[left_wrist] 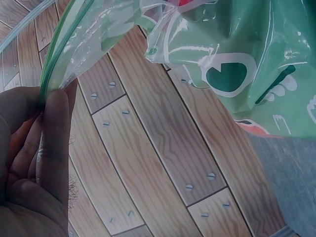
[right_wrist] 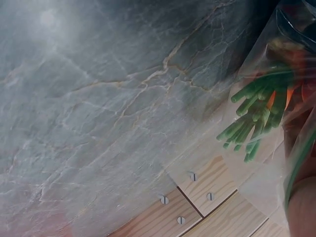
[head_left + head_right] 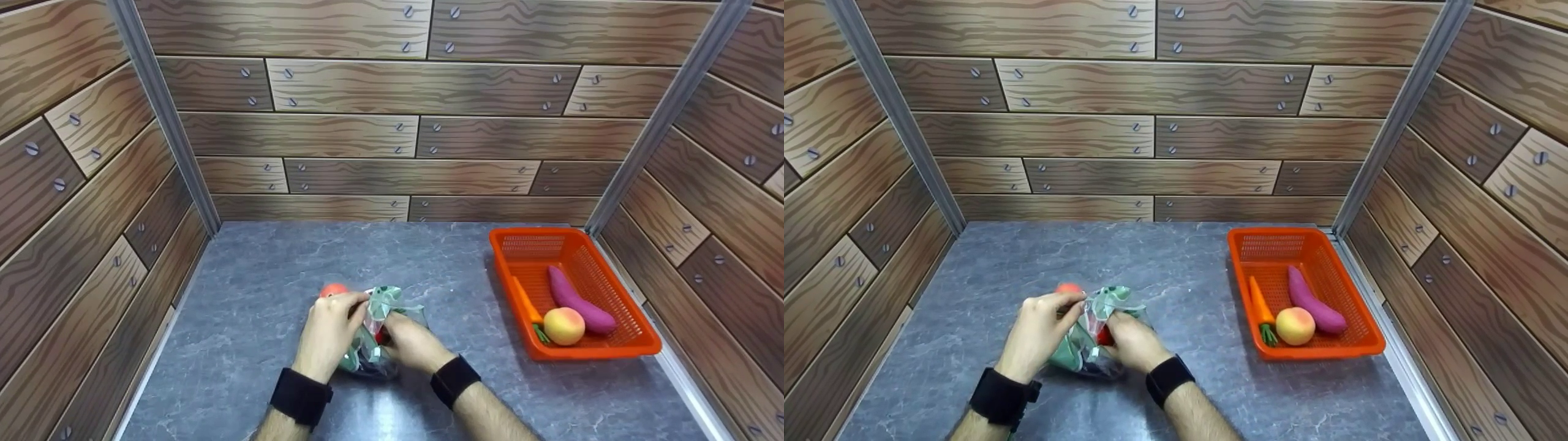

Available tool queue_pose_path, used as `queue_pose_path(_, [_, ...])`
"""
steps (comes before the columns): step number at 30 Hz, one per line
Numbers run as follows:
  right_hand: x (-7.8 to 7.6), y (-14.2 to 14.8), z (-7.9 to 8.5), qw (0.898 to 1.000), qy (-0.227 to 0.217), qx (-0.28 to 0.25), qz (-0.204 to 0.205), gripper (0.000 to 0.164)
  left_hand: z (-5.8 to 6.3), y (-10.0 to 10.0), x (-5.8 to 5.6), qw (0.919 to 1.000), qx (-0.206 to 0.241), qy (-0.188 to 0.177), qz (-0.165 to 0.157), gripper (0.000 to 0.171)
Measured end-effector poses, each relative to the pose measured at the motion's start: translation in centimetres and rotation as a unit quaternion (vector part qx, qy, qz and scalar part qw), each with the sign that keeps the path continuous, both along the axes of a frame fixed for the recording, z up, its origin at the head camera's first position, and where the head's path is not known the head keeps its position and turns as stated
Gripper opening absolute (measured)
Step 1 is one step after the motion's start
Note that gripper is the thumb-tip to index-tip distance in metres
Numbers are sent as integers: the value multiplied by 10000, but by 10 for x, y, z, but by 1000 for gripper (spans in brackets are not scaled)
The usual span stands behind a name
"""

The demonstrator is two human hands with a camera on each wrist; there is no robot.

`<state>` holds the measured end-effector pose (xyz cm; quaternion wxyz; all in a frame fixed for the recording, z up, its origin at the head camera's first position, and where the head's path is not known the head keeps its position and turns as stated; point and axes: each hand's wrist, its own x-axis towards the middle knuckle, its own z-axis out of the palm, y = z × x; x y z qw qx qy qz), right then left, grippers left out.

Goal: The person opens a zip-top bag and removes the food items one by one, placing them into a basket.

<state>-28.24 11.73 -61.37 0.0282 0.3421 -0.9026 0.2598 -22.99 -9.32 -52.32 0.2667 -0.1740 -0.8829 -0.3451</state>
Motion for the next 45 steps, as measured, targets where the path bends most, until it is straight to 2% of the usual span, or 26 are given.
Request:
queue_pose_path(9, [1, 2, -5, 9995, -261, -182, -83, 65, -1, 1, 0, 10000, 8, -18, -16, 12])
queue_pose_path(16, [2, 5, -2, 9982, -541, -76, -265, 59, -1, 1, 0, 10000, 0, 4, -2, 11])
queue_pose_path(23, [2, 8, 1, 9993, -172, 158, -286, 55, -2, 1, 0, 10000, 0, -56, 9, 12])
queue_pose_path(28, [3, 13, 4, 9994, 125, 135, -301, 49, -1, 1, 0, 10000, -8, -52, -3, 12])
queue_pose_path(33, [3, 21, 9, 9990, 0, 83, -450, 52, -1, 2, -1, 10000, -21, -19, -1, 13])
queue_pose_path(38, [4, 30, 18, 9983, 73, 128, -558, 63, 0, 3, -2, 10000, 1, -43, -15, 14])
queue_pose_path(45, [4, 48, 30, 9968, -36, -36, -798, 63, 1, 3, -2, 10000, -24, 48, -28, 13])
